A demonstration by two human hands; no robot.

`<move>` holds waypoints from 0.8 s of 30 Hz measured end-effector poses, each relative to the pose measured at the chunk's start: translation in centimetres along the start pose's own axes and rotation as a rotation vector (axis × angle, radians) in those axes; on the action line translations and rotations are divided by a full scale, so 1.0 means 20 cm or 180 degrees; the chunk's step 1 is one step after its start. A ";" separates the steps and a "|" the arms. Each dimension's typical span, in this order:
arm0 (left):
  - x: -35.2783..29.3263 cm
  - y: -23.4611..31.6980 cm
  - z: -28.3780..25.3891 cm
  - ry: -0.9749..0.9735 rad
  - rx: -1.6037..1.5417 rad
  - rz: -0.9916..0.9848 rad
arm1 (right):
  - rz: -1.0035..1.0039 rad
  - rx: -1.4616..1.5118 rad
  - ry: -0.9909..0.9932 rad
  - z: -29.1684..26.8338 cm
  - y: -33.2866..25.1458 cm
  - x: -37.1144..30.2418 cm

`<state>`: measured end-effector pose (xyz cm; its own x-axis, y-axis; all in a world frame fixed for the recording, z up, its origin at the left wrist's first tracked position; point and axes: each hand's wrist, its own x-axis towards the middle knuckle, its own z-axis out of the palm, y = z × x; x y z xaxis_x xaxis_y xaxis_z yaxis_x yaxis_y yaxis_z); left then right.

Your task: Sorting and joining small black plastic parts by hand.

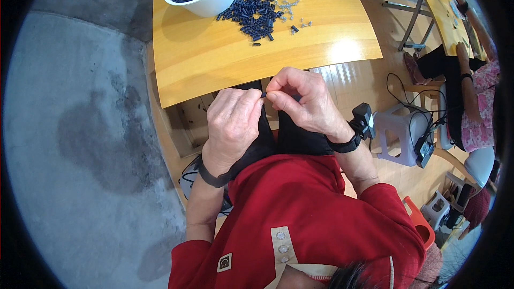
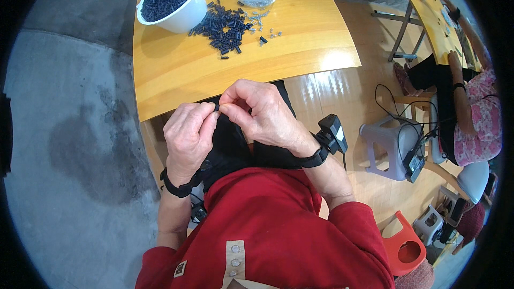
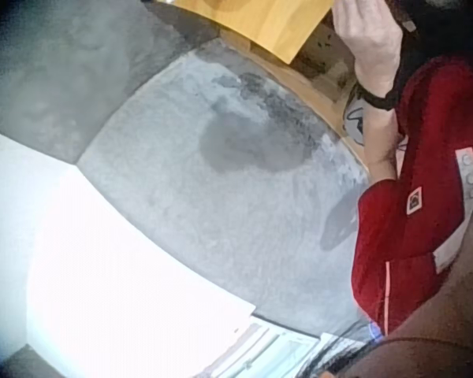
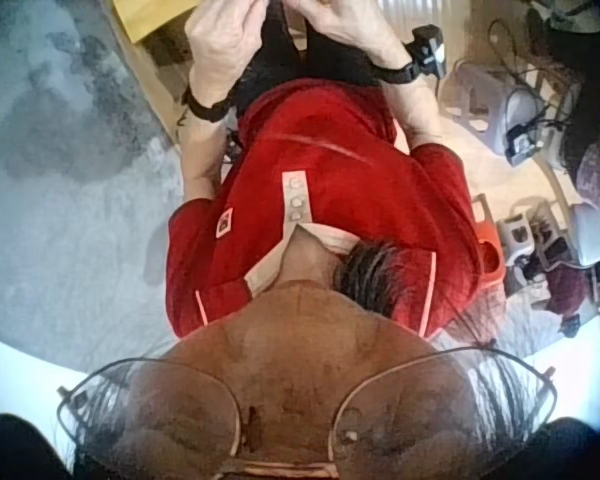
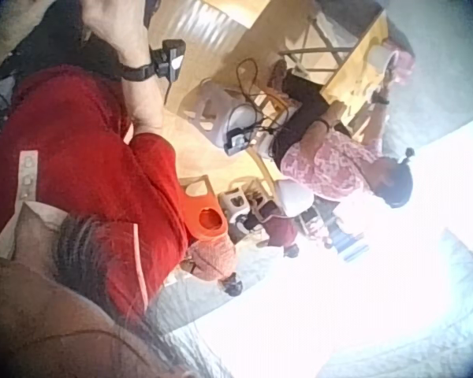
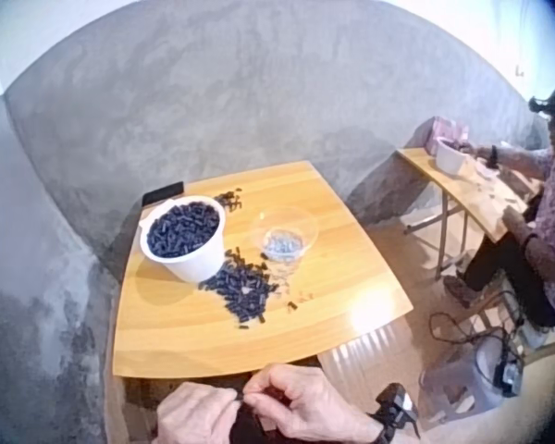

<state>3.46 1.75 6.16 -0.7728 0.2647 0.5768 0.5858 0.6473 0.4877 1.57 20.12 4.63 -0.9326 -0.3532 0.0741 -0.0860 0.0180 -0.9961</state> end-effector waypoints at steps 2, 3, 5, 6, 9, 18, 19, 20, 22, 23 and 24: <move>0.00 -0.01 -0.02 -0.0105 0.0007 0.0158 | -0.0824 -0.0903 -0.0050 -0.01 -0.03 0.02; 0.00 -0.02 -0.02 -0.0104 0.0009 0.0160 | -0.0827 -0.0903 -0.0050 -0.02 -0.01 0.03; -0.03 -0.03 -0.01 -0.0197 -0.0377 0.0150 | 0.0746 0.1208 -0.0692 -0.04 0.05 0.04; -0.03 -0.03 -0.01 -0.0207 -0.0497 0.0063 | 0.0927 0.1590 -0.0811 -0.03 0.08 0.05; -0.07 -0.04 -0.01 -0.0276 -0.0787 -0.0142 | 0.1370 0.2906 -0.1352 0.01 0.21 0.06; -0.17 -0.21 0.06 0.0124 -0.1225 -0.1782 | 0.0224 -0.0489 0.0950 0.09 0.32 0.26; -0.17 -0.22 0.06 0.0155 -0.1304 -0.1875 | -0.0180 -0.1237 0.1142 0.08 0.32 0.31; -0.17 -0.23 0.06 0.0162 -0.1303 -0.1888 | -0.0593 -0.1983 0.1323 0.08 0.33 0.34; -0.16 -0.23 0.09 0.0348 -0.1337 -0.1740 | -0.0611 -0.2076 0.1319 0.08 0.36 0.39; -0.16 -0.24 0.09 0.0350 -0.1341 -0.1750 | -0.0635 -0.2168 0.1328 0.08 0.38 0.41; -0.15 -0.24 0.09 0.0324 -0.1311 -0.1745 | -0.0630 -0.2171 0.1320 0.08 0.40 0.42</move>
<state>2.55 -0.77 0.94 -0.9688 -0.1044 0.2249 0.1779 0.3389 0.9239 -6.39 15.77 -2.76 -0.9200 -0.0376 0.3901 -0.3320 0.6034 -0.7250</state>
